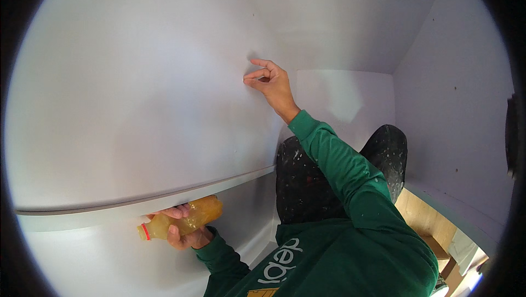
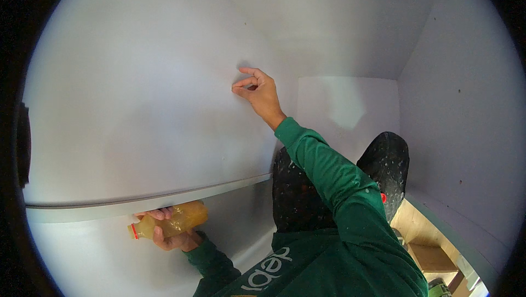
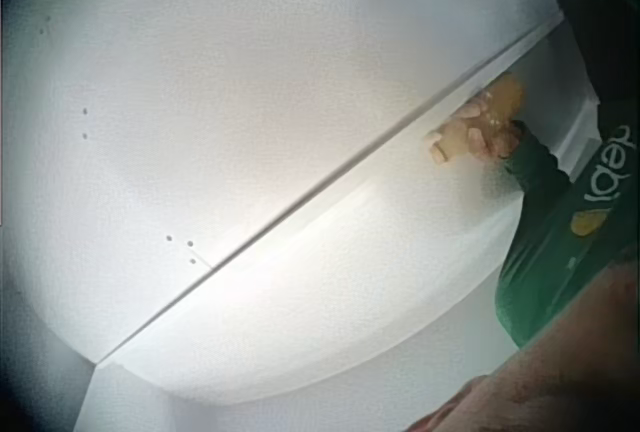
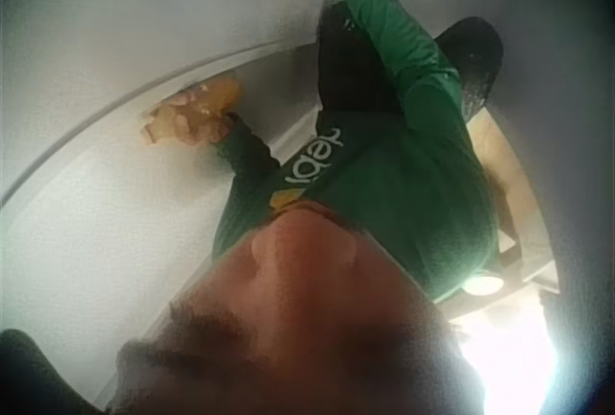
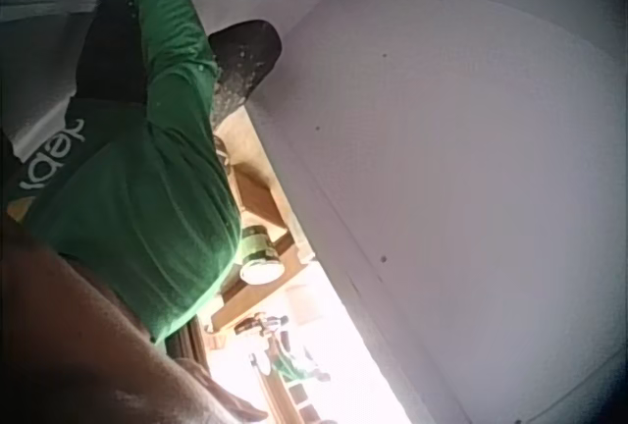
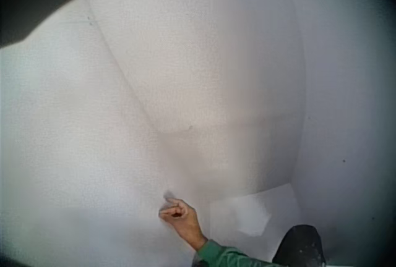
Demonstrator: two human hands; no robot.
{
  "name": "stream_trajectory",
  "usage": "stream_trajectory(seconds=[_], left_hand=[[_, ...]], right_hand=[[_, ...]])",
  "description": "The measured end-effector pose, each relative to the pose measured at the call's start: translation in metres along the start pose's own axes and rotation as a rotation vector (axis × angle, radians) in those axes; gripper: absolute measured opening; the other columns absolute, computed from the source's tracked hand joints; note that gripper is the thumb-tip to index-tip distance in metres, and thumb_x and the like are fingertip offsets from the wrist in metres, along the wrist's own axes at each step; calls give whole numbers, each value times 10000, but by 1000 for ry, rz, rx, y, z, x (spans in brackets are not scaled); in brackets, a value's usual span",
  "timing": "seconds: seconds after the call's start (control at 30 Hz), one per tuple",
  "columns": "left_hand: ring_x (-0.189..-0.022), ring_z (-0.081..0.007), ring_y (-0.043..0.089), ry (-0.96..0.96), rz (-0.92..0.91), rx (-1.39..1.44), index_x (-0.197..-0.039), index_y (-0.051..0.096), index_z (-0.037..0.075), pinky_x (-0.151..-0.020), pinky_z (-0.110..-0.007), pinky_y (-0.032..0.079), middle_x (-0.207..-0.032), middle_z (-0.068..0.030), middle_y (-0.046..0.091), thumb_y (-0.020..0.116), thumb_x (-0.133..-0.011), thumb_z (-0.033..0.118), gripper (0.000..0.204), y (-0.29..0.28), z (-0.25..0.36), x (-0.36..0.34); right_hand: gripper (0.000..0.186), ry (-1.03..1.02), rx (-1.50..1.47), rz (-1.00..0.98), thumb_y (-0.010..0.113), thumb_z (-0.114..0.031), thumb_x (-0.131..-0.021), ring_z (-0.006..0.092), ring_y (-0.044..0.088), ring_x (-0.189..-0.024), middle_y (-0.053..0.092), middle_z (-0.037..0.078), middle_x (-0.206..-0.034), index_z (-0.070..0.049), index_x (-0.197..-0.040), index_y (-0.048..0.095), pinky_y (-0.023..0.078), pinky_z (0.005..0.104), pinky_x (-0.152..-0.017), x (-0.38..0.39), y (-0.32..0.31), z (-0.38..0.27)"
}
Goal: The person installs small white plastic fittings into pre-drilled holes on the interior of a white cabinet, then uses a wooden dowel to tap them into place. The person handles a small bottle of yellow liquid, a red cap, and a wooden dowel while working inside the cabinet.
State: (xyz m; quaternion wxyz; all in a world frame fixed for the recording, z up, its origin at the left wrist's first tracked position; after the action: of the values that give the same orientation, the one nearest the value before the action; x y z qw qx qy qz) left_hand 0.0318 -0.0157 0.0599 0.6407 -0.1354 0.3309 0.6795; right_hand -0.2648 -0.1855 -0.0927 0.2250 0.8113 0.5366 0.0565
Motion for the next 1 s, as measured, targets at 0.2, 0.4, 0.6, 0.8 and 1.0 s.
stream_trajectory(seconds=[0.2, 0.4, 0.6, 0.8, 1.0], left_hand=[[-693, -211, 625, 3, -29, -13, -1396, 374, -52, -671, -343, 584, -836, -139, 630, 617, -823, 208, 675, -4, -1, 0], [-683, -203, 626, 29, -32, -2, -1417, 362, -55, -675, -344, 591, -834, -136, 630, 608, -830, 211, 690, -1, -1, 0], [-694, -203, 632, 39, -44, -3, -1446, 344, -61, -680, -343, 595, -839, -133, 631, 608, -834, 215, 721, -3, -2, -1], [-699, -201, 637, 39, -46, 17, -1438, 346, -68, -683, -327, 598, -834, -131, 631, 604, -838, 204, 708, 1, -2, -1], [-716, -201, 647, 42, -102, 12, -1442, 341, -64, -695, -332, 602, -845, -130, 633, 606, -844, 200, 705, -4, -2, -4]], right_hand=[[469, 131, -249, -45, 783, -2, -866, 133, 677, -941, 754, 90, -977, 31, -1297, 603, 514, 272, -854, -3, -3, 3], [411, 267, -390, -109, 772, 14, -865, 178, 689, -979, 724, 126, -1028, 32, -1237, 597, 535, 298, -915, -11, -7, 7], [287, 299, -449, -160, 766, 18, -869, 188, 692, -995, 708, 121, -1010, -20, -1084, 580, 547, 307, -920, -18, -10, 10], [327, 287, -408, -185, 792, 48, -832, 193, 694, -970, 701, 108, -974, -41, -1046, 562, 553, 311, -909, -23, -10, 9], [336, 292, -398, -174, 798, 45, -835, 194, 694, -954, 697, 107, -959, -56, -1041, 552, 561, 312, -892, -24, -9, 6]])
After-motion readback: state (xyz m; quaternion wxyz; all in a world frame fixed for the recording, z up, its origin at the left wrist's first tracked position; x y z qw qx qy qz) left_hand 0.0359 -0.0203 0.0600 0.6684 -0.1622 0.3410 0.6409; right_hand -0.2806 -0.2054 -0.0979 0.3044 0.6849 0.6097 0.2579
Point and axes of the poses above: each hand's wrist, its own x-axis away from the middle knuckle, its own y-axis out of the palm, z = x × y, the point moved 1 cm from there along -x, towards the middle knuckle
